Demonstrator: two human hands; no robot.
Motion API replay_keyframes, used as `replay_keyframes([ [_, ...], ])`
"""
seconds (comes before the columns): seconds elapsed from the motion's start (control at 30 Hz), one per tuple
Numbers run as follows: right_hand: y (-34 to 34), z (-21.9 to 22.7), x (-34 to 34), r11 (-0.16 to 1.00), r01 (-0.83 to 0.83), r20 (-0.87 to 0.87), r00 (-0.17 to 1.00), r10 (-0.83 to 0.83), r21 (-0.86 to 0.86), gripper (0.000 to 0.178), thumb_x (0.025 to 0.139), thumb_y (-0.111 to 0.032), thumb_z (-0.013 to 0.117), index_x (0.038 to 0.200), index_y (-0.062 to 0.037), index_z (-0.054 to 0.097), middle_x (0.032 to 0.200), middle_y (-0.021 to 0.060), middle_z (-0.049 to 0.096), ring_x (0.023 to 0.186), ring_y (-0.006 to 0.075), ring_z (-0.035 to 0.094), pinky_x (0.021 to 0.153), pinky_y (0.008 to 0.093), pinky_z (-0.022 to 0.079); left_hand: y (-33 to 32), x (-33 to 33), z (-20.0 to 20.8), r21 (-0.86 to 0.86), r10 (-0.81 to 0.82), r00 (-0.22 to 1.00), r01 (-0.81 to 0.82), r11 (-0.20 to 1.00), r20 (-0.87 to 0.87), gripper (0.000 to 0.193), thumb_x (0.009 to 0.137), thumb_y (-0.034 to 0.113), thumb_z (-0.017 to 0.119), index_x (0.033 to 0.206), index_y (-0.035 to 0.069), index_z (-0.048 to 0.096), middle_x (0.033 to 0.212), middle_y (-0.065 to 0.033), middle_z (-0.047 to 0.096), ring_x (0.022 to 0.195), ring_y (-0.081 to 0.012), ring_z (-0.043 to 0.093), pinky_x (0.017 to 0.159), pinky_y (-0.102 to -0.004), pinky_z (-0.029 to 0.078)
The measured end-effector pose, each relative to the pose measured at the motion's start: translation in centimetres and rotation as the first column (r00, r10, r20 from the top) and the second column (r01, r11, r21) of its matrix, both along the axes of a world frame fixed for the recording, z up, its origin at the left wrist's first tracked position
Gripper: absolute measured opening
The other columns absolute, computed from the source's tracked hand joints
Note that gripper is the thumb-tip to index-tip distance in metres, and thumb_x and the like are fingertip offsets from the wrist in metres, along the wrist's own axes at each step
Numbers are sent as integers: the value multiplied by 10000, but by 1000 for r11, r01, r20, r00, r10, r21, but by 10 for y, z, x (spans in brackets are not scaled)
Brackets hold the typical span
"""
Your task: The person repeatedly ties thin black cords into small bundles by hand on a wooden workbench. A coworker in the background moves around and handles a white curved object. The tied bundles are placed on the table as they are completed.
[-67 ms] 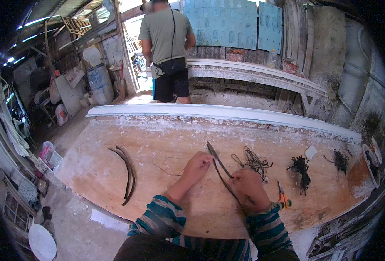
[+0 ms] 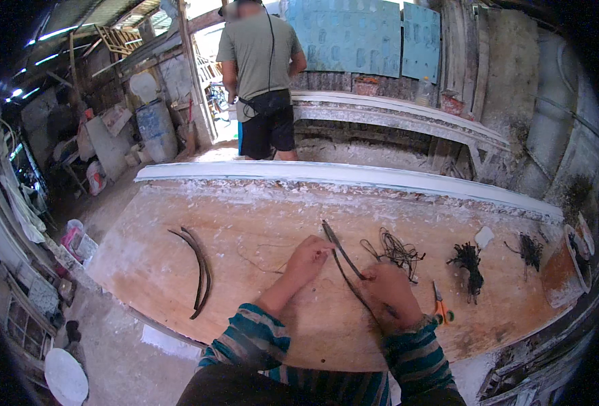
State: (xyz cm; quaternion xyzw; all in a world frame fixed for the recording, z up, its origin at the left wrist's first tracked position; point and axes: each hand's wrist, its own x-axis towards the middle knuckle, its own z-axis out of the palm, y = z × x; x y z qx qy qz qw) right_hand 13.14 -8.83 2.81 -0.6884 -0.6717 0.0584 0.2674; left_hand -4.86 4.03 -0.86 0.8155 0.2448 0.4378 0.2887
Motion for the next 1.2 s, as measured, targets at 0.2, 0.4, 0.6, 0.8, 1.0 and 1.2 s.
replay_keyframes([
  [0.2, -12, 11, 21, 982, -77, -3, 997, 77, -172, 297, 618, -191, 681, 884, -108, 579, 761, 96, 602, 756, 285, 585, 639, 383, 453, 0, 4, 4, 27, -2, 997, 4, 1000, -71, 148, 778, 53, 580, 917, 67, 625, 830, -92, 503, 793, -222, 519, 685, -297, 435],
  [0.4, -1, -10, 37, 948, -72, -71, 996, 53, -311, 263, 631, -180, 663, 859, -106, 555, 826, 135, 597, 809, 334, 570, 679, 407, 453, 3, 4, 0, -21, -21, 997, 19, 1000, -75, 137, 792, 77, 570, 915, 70, 630, 832, -97, 497, 788, -225, 521, 696, -301, 433],
  [0.6, 4, -11, 38, 937, -94, -127, 990, 54, -337, 257, 622, -135, 651, 866, -100, 578, 841, 140, 602, 801, 332, 581, 685, 409, 458, 0, 5, 2, -77, -21, 987, 8, 997, -160, 185, 781, 62, 575, 961, 66, 622, 858, -101, 510, 809, -233, 529, 717, -289, 434],
  [0.8, 8, 7, 18, 989, -150, -202, 969, 145, -8, 216, 627, -49, 625, 841, -48, 597, 701, 105, 571, 657, 243, 584, 576, 326, 453, -8, 11, 11, 312, 128, 980, -75, 947, -155, 343, 722, 71, 607, 1051, 164, 600, 1143, -119, 454, 1046, -306, 421, 855, -375, 369],
  [1.0, 15, 4, 6, 948, -210, -42, 973, 227, 239, 127, 662, -40, 617, 789, -36, 617, 692, 114, 551, 633, 269, 570, 565, 345, 440, -22, 8, 23, 427, 180, 956, -66, 902, -232, 268, 698, 152, 640, 958, 212, 614, 1235, -81, 398, 1154, -304, 328, 963, -515, 190],
  [1.2, 19, 5, 4, 921, -110, -107, 981, 160, 374, 72, 731, -71, 621, 792, -32, 627, 706, 120, 587, 640, 263, 583, 556, 335, 442, -15, 5, 15, 374, 170, 951, -64, 925, -258, 145, 709, 209, 665, 825, 158, 593, 1052, -10, 520, 1067, -226, 424, 976, -535, 142],
])
